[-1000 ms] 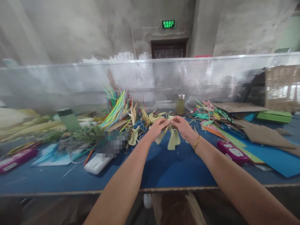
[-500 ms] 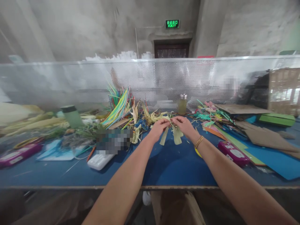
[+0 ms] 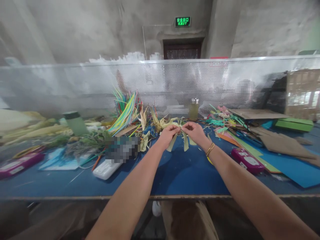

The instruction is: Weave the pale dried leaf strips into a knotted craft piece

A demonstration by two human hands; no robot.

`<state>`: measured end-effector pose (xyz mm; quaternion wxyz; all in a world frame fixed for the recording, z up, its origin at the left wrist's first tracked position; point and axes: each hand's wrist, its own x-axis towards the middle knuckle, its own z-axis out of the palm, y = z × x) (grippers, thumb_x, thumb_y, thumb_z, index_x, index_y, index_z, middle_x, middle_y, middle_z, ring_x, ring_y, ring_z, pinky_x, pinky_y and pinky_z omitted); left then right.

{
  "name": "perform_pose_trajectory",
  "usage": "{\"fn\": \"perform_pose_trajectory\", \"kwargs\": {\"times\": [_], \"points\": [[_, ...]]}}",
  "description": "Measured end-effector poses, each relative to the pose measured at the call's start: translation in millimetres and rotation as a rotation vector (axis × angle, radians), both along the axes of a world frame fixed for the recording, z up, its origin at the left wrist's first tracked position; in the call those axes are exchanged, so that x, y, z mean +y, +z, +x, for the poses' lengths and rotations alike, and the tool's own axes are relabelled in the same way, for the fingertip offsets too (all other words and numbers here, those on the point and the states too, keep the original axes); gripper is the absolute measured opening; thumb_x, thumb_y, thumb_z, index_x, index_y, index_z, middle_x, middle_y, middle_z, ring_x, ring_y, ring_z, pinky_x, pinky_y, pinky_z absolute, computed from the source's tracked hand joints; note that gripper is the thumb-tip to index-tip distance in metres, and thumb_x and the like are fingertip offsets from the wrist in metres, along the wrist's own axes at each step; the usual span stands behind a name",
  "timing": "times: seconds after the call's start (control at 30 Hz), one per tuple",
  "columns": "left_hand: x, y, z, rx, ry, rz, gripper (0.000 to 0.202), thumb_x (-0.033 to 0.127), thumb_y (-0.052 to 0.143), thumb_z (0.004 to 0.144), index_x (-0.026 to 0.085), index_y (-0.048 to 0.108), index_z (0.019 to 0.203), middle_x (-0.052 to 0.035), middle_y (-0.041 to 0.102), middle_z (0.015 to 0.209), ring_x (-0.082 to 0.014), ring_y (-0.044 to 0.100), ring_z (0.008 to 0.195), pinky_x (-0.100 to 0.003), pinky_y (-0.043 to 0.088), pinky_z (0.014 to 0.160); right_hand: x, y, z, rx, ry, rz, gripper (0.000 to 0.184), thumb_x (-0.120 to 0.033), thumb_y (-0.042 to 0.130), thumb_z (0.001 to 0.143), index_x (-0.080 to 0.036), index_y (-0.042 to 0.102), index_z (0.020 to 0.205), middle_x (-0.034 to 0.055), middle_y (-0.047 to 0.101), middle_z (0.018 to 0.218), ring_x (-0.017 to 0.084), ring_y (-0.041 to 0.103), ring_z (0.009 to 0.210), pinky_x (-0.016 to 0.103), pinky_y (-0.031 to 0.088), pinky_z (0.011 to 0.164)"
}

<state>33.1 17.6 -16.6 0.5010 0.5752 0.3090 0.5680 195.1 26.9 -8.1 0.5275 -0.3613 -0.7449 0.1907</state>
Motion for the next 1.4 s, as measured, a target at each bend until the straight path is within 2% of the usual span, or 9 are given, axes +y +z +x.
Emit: {"fn": "perform_pose_trajectory", "kwargs": {"times": [0.17,0.3,0.6,0.83,1.03,1.17,1.4], "points": [[5,-3.2,-1,0.137,0.14,0.154,0.013,0.023,0.065,0.073,0.016,0.055,0.07,0.0024,0.056,0.063,-0.0102,0.048,0.06,-0.025,0.036,0.061,-3,0.4,0,-0.074,-0.067,-0.023,0.022,-0.036,0.057,0.081,-0.017,0.066,0.077,0.0027,0.065,0.07,0.014,0.056,0.064,0.027,0.043,0.063],[8,-3.9,0,0.184,0.122,0.217,0.014,0.023,0.065,0.075,0.016,0.054,0.07,0.0032,0.052,0.061,-0.0101,0.045,0.058,-0.024,0.035,0.06,-2,0.7,1,-0.119,-0.059,-0.022,0.021,-0.035,0.057,0.08,-0.016,0.065,0.075,0.0021,0.063,0.068,0.014,0.054,0.062,0.026,0.041,0.061],[2,-1.2,1,0.221,0.149,0.162,0.018,0.028,0.063,0.076,0.016,0.053,0.067,0.0026,0.053,0.06,-0.0092,0.042,0.054,-0.024,0.032,0.056,-7,0.6,-2,-0.153,-0.099,0.025,0.018,-0.033,0.058,0.078,-0.017,0.064,0.073,0.0023,0.064,0.068,0.015,0.056,0.064,0.027,0.042,0.064],[8,-4.5,1,0.3,0.222,0.182,0.017,0.022,0.064,0.073,0.017,0.051,0.064,0.0048,0.047,0.056,-0.0092,0.04,0.054,-0.023,0.031,0.054,-6,0.4,-2,-0.204,-0.13,0.055,0.017,-0.03,0.057,0.078,-0.018,0.063,0.069,0.0011,0.062,0.064,0.014,0.055,0.061,0.025,0.04,0.061],[6,-8.8,3,0.226,0.137,0.107,0.016,0.025,0.061,0.077,0.019,0.049,0.069,0.0026,0.056,0.059,-0.0117,0.052,0.057,-0.024,0.038,0.058,-3,-6.0,-3,-0.215,-0.123,0.044,0.016,-0.03,0.056,0.078,-0.018,0.062,0.069,0.0017,0.064,0.066,0.014,0.057,0.064,0.025,0.041,0.061],[7,-12.2,4,0.166,0.12,0.05,0.016,0.025,0.062,0.075,0.019,0.048,0.07,0.0023,0.057,0.059,-0.0125,0.054,0.057,-0.025,0.04,0.058,0,-9.0,-3,-0.212,-0.109,0.015,0.016,-0.03,0.056,0.078,-0.018,0.062,0.071,0.0015,0.063,0.066,0.015,0.057,0.063,0.025,0.041,0.06],[8,-11.6,3,0.191,0.175,0.104,0.02,0.028,0.065,0.073,0.018,0.05,0.065,0.0055,0.046,0.053,-0.0077,0.037,0.047,-0.022,0.029,0.049,-3,-7.5,-4,-0.216,-0.106,0.035,0.015,-0.03,0.056,0.078,-0.019,0.061,0.069,0.0018,0.065,0.067,0.015,0.058,0.064,0.025,0.041,0.061]]}}
